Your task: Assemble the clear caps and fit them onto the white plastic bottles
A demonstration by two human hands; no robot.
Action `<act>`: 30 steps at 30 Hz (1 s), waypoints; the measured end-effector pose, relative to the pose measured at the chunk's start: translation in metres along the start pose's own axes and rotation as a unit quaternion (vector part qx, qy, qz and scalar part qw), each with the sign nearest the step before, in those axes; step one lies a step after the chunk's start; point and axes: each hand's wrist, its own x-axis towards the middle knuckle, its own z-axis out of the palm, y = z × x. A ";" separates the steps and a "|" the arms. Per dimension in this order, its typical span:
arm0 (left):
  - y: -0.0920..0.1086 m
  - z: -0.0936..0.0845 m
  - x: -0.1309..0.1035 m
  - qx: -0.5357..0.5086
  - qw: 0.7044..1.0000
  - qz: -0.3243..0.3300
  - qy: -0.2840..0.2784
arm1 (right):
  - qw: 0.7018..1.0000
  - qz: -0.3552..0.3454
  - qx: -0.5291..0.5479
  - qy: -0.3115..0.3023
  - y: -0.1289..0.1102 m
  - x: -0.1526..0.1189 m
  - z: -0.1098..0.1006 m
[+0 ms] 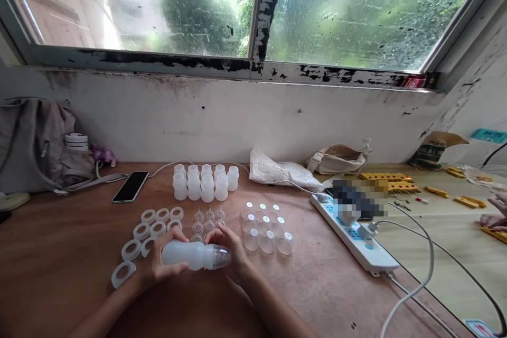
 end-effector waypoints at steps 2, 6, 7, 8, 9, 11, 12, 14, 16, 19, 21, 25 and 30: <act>0.001 0.000 -0.001 0.000 1.000 -0.003 -0.002 | 1.000 -0.001 -0.004 -0.009 0.002 0.000 -0.001; 0.002 0.000 -0.001 -0.010 1.000 -0.019 -0.006 | 0.999 -0.030 -0.031 0.000 0.006 0.002 -0.001; 0.001 0.000 0.000 -0.015 1.000 -0.022 -0.006 | 0.998 -0.037 -0.041 0.005 0.007 0.002 -0.001; 0.000 0.000 0.000 -0.021 0.999 -0.024 -0.006 | 0.998 -0.041 -0.053 0.007 0.007 0.002 -0.001; -0.001 0.001 0.000 -0.027 0.999 -0.026 -0.005 | 0.997 -0.046 -0.065 0.007 0.007 0.002 -0.001; -0.002 0.002 0.000 -0.037 0.999 -0.027 -0.004 | 0.994 -0.060 -0.091 0.005 0.007 0.001 -0.001; -0.003 0.002 0.000 -0.038 0.999 -0.027 -0.004 | 0.992 -0.069 -0.105 0.004 0.007 0.001 -0.001; -0.003 0.003 -0.001 -0.031 0.999 -0.028 -0.003 | 0.988 -0.085 -0.128 0.001 0.007 0.000 -0.001; -0.003 0.004 -0.002 -0.017 0.999 -0.027 -0.004 | 0.984 -0.099 -0.149 0.002 0.007 -0.001 0.000; -0.002 0.005 -0.002 0.010 1.000 -0.022 -0.004 | 0.980 -0.108 -0.168 0.005 0.007 -0.001 0.001; -0.001 0.006 -0.003 0.033 0.999 -0.017 -0.003 | 0.980 -0.099 -0.172 0.000 0.007 -0.002 0.001; 0.002 0.007 -0.004 0.073 0.997 -0.010 -0.004 | 0.980 -0.083 -0.178 -0.009 0.006 -0.001 -0.001; 0.005 0.006 -0.005 0.108 0.994 0.015 0.002 | 0.979 -0.092 -0.181 0.000 0.007 -0.002 -0.003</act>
